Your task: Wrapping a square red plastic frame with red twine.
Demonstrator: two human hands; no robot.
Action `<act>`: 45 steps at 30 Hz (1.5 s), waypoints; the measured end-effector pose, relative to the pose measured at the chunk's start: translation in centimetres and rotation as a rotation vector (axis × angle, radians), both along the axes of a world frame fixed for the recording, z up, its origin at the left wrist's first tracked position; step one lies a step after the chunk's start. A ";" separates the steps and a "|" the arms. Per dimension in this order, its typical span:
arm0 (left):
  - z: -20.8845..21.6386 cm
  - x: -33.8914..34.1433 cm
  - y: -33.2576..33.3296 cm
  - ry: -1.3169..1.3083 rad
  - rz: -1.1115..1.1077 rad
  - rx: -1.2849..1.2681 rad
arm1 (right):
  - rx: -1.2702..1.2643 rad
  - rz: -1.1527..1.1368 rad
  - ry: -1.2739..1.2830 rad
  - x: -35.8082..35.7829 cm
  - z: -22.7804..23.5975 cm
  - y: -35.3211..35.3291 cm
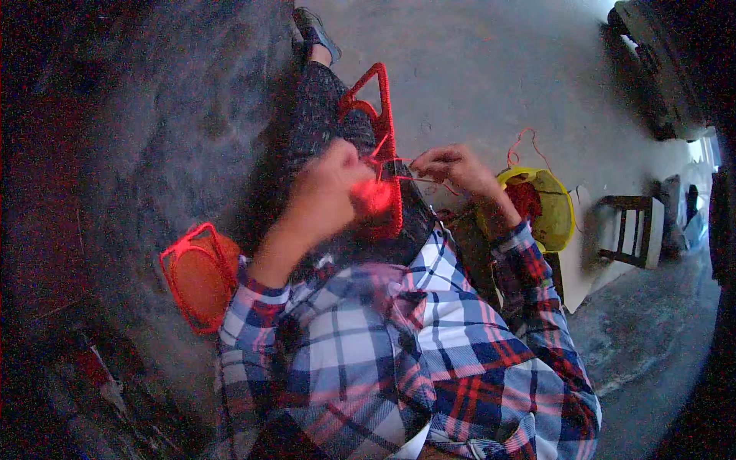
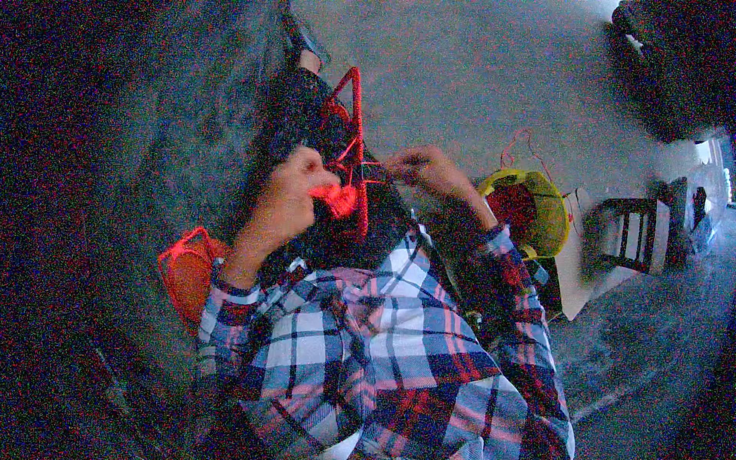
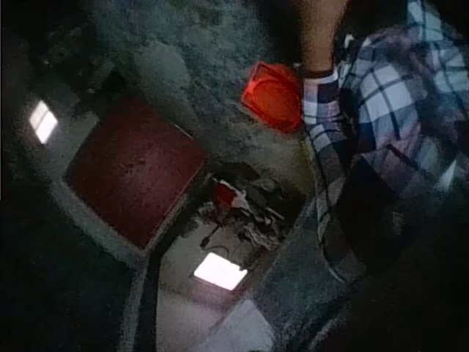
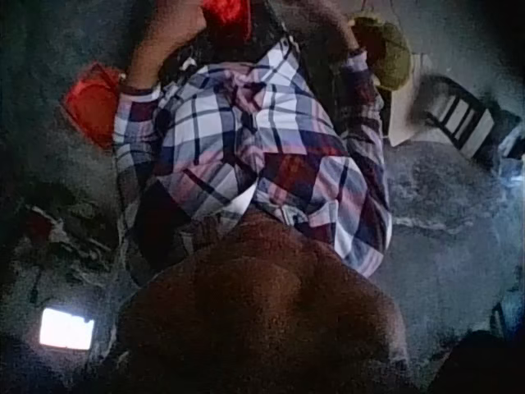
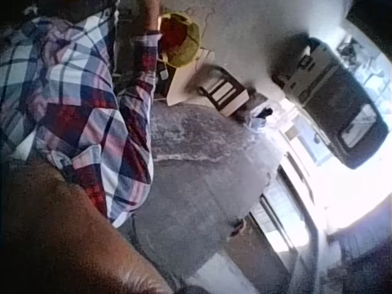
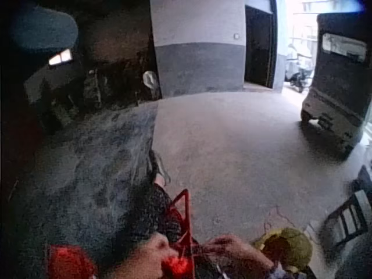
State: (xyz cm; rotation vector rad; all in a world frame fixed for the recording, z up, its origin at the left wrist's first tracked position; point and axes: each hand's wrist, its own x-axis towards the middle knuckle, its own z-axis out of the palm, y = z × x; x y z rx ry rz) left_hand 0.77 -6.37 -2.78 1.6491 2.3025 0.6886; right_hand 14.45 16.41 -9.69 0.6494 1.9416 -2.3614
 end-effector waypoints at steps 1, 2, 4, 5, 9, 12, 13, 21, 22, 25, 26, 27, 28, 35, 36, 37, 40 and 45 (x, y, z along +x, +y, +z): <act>0.5 0.7 0.6 0.136 -0.073 -0.316 | 0.223 0.242 0.028 -0.6 -0.4 -0.6; -0.3 1.3 1.2 0.140 -0.070 -0.317 | 0.444 0.483 0.061 -1.5 -0.5 -1.3; -3.1 2.2 1.7 -0.068 0.133 -0.194 | 0.406 0.603 -0.012 -2.5 0.3 -1.6; -3.9 2.1 2.4 -0.196 0.166 0.040 | 0.403 0.598 0.026 -2.6 0.4 -1.5; -5.2 3.1 3.0 -0.272 0.280 0.044 | 0.510 0.652 -0.050 -3.0 2.7 -1.2; -5.8 2.4 2.6 -0.270 0.258 0.184 | 0.908 0.655 -0.042 -3.0 2.5 -0.6; -5.6 2.1 2.4 -0.266 0.263 0.185 | 0.910 0.658 -0.036 -2.8 2.6 -0.5; -8.3 0.5 4.5 -1.496 0.572 0.366 | 0.020 -0.334 0.511 -0.1 2.0 3.8; -8.2 0.7 4.8 -1.782 0.493 0.309 | -0.359 -0.356 0.627 0.0 2.1 3.6; -8.2 2.5 5.1 -1.629 0.677 0.303 | -0.625 -0.316 0.718 0.2 2.6 1.6; -8.1 2.7 5.2 -1.568 0.779 0.273 | -0.755 -0.299 0.761 0.2 2.8 1.2; -8.7 2.6 5.2 -1.573 0.780 0.273 | -0.753 -0.300 0.756 0.0 2.5 1.2; -9.5 2.2 4.9 -1.636 0.749 0.289 | -0.647 -0.276 0.569 -0.5 2.4 1.0; -4.8 3.0 5.2 -1.454 0.617 0.258 | -0.757 -0.183 0.854 0.8 8.8 2.2; -5.4 2.7 4.7 -1.447 0.633 0.268 | -0.754 -0.152 0.941 1.5 10.2 2.3; -6.3 2.1 3.6 -1.475 0.598 0.301 | -0.735 -0.144 0.985 2.0 11.1 2.2; -7.5 1.9 4.8 -1.535 0.491 0.271 | -0.548 -0.274 1.038 7.3 12.9 3.3; -7.9 1.6 4.7 -1.590 0.588 0.247 | -0.365 -0.378 0.991 11.3 12.2 1.9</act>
